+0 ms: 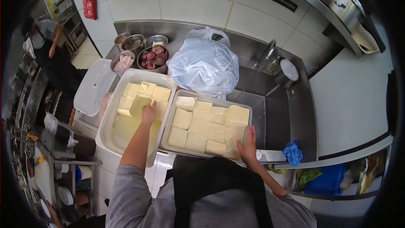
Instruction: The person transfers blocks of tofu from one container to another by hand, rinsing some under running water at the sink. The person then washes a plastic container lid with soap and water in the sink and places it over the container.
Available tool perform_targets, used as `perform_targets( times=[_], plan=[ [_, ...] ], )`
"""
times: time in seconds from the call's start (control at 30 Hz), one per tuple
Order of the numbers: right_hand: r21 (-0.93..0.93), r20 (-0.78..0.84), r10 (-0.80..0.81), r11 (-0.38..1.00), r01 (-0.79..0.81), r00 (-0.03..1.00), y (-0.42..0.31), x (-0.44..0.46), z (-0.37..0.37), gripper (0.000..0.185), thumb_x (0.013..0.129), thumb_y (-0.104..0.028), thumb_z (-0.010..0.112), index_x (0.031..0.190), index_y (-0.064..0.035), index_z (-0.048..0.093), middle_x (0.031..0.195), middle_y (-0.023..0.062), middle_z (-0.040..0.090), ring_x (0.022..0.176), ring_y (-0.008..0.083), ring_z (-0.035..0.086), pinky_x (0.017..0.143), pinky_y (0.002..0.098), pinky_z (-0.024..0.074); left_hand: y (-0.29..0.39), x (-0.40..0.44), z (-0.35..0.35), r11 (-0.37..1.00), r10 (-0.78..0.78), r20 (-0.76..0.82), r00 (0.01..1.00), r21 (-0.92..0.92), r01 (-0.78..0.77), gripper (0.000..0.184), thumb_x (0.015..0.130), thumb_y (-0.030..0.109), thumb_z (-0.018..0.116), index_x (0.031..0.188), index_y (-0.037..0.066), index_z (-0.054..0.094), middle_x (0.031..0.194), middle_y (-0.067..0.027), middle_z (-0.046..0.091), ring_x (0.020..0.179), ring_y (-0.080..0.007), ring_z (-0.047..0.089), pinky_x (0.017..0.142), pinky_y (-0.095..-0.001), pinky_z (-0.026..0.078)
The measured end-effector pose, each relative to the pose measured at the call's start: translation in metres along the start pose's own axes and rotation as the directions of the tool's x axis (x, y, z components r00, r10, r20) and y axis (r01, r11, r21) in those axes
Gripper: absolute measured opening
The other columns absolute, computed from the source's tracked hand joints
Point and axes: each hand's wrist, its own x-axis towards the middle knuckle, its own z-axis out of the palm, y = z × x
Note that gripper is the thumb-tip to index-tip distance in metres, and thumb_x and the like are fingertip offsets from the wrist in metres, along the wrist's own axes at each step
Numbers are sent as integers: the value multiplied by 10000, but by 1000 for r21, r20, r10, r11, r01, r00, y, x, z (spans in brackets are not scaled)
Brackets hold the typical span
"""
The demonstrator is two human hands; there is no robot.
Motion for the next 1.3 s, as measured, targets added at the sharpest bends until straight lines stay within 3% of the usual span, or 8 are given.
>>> perform_targets(
  times=[0.3, 0.4, 0.5, 0.73, 0.8, 1.0, 1.17, 1.3],
  plan=[
    [14, 11, 23, 1000, -23, 1000, -1, 0, -1, 708, 775, -127, 614, 1361, 23, 246, 1434, 276, 171, 1346, 407, 180, 1090, 428, 227, 9, -4, -12, 999, -46, 10, 999, 14, 46, 703, 841, 499, 539, 1159, -126, 491, 1057, -281, 599, 1030, -378, 576, 887, -421, 448],
    [16, -1, 30, 999, -30, 1000, -1, 0, -1, 714, 770, -122, 618, 1364, 16, 246, 1435, 264, 176, 1345, 397, 189, 1088, 424, 235, -2, 10, -28, 917, -148, 297, 943, -315, 243, 693, 814, 487, 599, 1165, -102, 500, 1026, -185, 634, 973, -302, 613, 852, -394, 465],
    [25, -4, 41, 999, -40, 999, 0, 0, -1, 716, 768, -119, 618, 1365, 13, 246, 1436, 258, 175, 1343, 394, 195, 1088, 423, 239, -6, 10, -31, 551, -84, 591, 802, -643, 532, 647, 777, 383, 697, 1192, -72, 498, 1030, -118, 626, 957, -234, 601, 851, -404, 444],
    [37, 6, 32, 999, -32, 999, 6, -1, 1, 719, 776, -136, 612, 1370, 15, 237, 1435, 263, 165, 1340, 403, 195, 1085, 429, 240, 19, -16, -36, 877, -174, 340, 924, -373, 302, 573, 815, 269, 684, 1221, -62, 454, 1124, -119, 590, 969, -220, 604, 812, -363, 493],
    [47, 10, 32, 998, -33, 999, 5, -1, 0, 719, 778, -142, 610, 1370, 17, 235, 1434, 266, 164, 1339, 407, 193, 1085, 432, 237, -10, -6, -28, 686, 30, 484, 875, -646, 334, 547, 839, 239, 661, 1251, -38, 430, 1147, -121, 575, 996, -215, 593, 807, -341, 503],
    [58, -48, -11, 998, 14, 999, 2, 1, -6, 701, 786, -146, 610, 1362, 24, 250, 1432, 270, 163, 1341, 413, 186, 1089, 434, 222, -15, -32, -63, 366, 52, 473, 880, -829, 423, 468, 878, 234, 609, 1247, 2, 439, 1123, -103, 583, 994, -219, 596, 839, -361, 509],
    [45, -163, -233, 969, 243, 959, -41, 26, -16, 654, 811, -111, 610, 1356, 16, 273, 1420, 242, 239, 1337, 375, 231, 1083, 434, 231, 54, -57, -100, 434, 169, 425, 889, -842, 320, 492, 875, 200, 609, 1273, -14, 415, 1125, -94, 581, 1003, -217, 594, 862, -356, 498],
    [871, 361, -108, 393, -294, 926, -91, 54, 5, 579, 901, -186, 579, 1380, -61, 279, 1377, 99, 379, 1276, 226, 366, 1053, 380, 301, 150, -89, -89, 558, 292, 485, 824, -786, 265, 549, 829, 187, 673, 1255, -49, 420, 1123, -115, 580, 998, -202, 590, 859, -335, 486]
  ],
)
